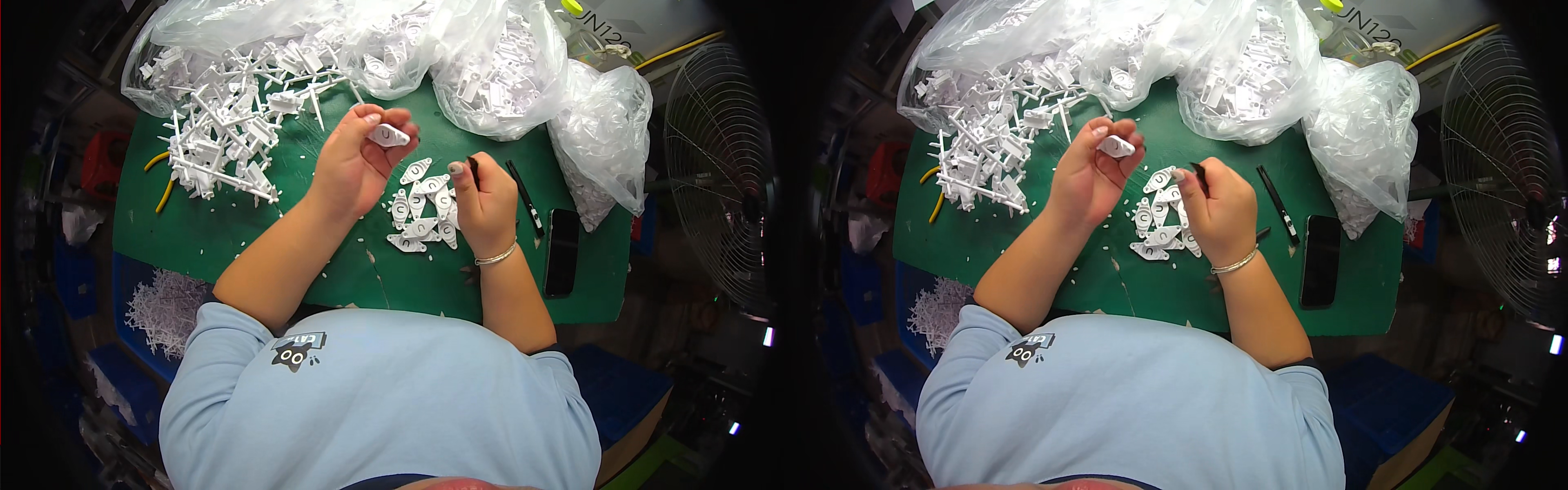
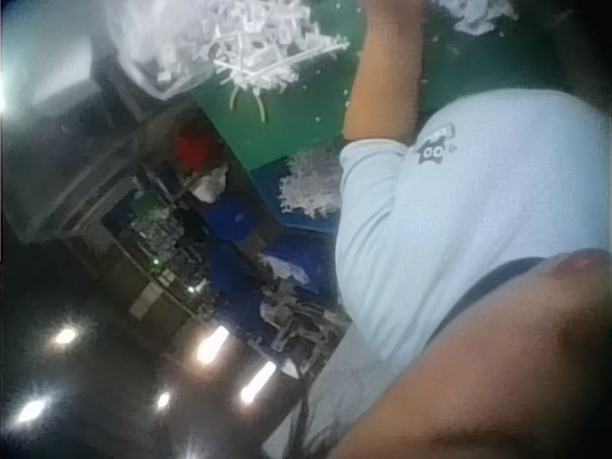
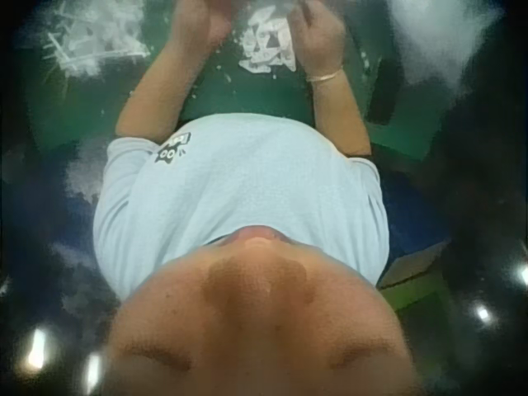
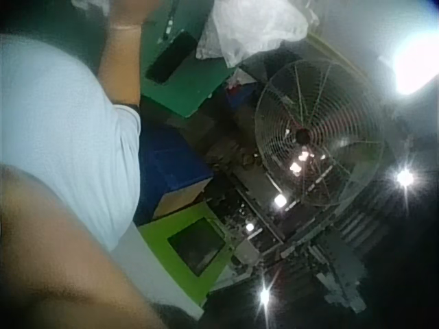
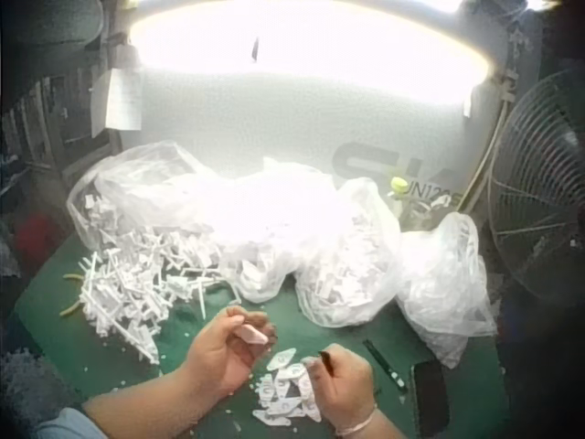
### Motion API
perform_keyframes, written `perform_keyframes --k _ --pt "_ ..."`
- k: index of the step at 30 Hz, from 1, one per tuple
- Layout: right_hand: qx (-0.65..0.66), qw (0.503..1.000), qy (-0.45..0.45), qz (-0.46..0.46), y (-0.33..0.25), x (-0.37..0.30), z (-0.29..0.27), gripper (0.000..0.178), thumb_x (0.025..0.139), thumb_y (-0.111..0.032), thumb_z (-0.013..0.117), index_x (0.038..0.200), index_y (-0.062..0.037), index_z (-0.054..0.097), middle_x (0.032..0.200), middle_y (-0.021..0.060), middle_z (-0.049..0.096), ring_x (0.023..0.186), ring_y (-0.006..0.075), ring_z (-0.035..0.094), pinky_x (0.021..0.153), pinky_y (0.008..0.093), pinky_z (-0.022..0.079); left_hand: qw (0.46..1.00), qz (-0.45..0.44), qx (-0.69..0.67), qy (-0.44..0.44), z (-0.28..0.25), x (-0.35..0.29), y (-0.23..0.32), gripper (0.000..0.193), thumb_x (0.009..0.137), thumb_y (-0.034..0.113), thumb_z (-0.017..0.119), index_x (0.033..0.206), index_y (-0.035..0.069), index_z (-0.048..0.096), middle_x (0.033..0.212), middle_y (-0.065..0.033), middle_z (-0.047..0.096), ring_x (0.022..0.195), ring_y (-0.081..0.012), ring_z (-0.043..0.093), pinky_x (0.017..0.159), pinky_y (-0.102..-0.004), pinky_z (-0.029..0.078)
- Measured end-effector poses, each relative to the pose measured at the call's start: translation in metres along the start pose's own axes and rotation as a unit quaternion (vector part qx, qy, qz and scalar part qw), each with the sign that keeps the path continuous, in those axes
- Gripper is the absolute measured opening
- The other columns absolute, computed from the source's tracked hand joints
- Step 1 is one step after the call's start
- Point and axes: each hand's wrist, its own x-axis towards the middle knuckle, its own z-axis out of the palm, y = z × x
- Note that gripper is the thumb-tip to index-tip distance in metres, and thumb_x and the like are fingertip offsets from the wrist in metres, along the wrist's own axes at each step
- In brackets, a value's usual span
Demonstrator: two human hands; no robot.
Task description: The person trims excess plastic from molded pieces using a small knife, detaches additional parts from plastic sprues by hand and with the knife, and discards scrap into a bin.
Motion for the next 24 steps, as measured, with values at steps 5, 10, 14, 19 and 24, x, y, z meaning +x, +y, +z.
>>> perform_keyframes --k 5,10,14,19,24 --pt "0.023 0.999 0.046 0.012 0.001 0.0 0.0 0.04 0.091 -0.031 0.062 0.07 -0.0005 0.047 0.057 0.0101 0.045 0.05 0.0225 0.041 0.048 0.0334 0.035 0.997 -0.039 -0.031 0.052 -0.005 0.007 0.008 0.014 0.088 0.005 0.053 0.101 0.004 0.057 0.105 -0.0116 0.063 0.095 -0.0241 0.062 0.088 -0.0355 0.052" --pt "-0.01 0.998 0.033 0.051 0.002 0.0 0.0 0.042 0.092 -0.033 0.06 0.069 -0.0007 0.047 0.056 0.0099 0.044 0.05 0.0227 0.042 0.049 0.0339 0.035 0.874 -0.222 0.433 0.01 -0.003 0.009 0.012 0.018 0.086 0.012 0.058 0.102 0.003 0.06 0.093 -0.0037 0.057 0.078 -0.0159 0.057 0.068 -0.0305 0.048" --pt "-0.05 0.997 -0.007 0.063 0.0 0.002 0.003 0.042 0.091 -0.035 0.061 0.07 -0.001 0.047 0.057 0.01 0.045 0.051 0.0239 0.044 0.049 0.0351 0.036 0.529 0.101 0.836 -0.103 -0.01 0.001 -0.012 0.025 0.08 0.02 0.068 0.098 0.003 0.063 0.093 -0.0091 0.058 0.079 -0.0257 0.061 0.069 -0.0363 0.05" --pt "-0.036 0.999 -0.011 0.038 0.001 0.003 0.002 0.04 0.089 -0.035 0.062 0.072 -0.0009 0.049 0.059 0.01 0.048 0.053 0.0245 0.045 0.05 0.0354 0.038 0.508 0.095 0.849 -0.115 -0.007 0.003 -0.021 0.027 0.078 0.019 0.069 0.099 0.004 0.062 0.094 -0.0112 0.06 0.082 -0.0312 0.062 0.07 -0.04 0.05" --pt "-0.02 0.999 -0.021 0.015 -0.002 0.005 -0.002 0.035 0.087 -0.032 0.064 0.076 -0.0013 0.05 0.062 0.0094 0.049 0.054 0.0235 0.046 0.05 0.0347 0.038 0.678 0.065 0.721 -0.128 -0.002 0.003 -0.008 0.016 0.085 0.016 0.065 0.095 0.003 0.06 0.083 -0.0074 0.062 0.073 -0.0184 0.06 0.064 -0.032 0.048"
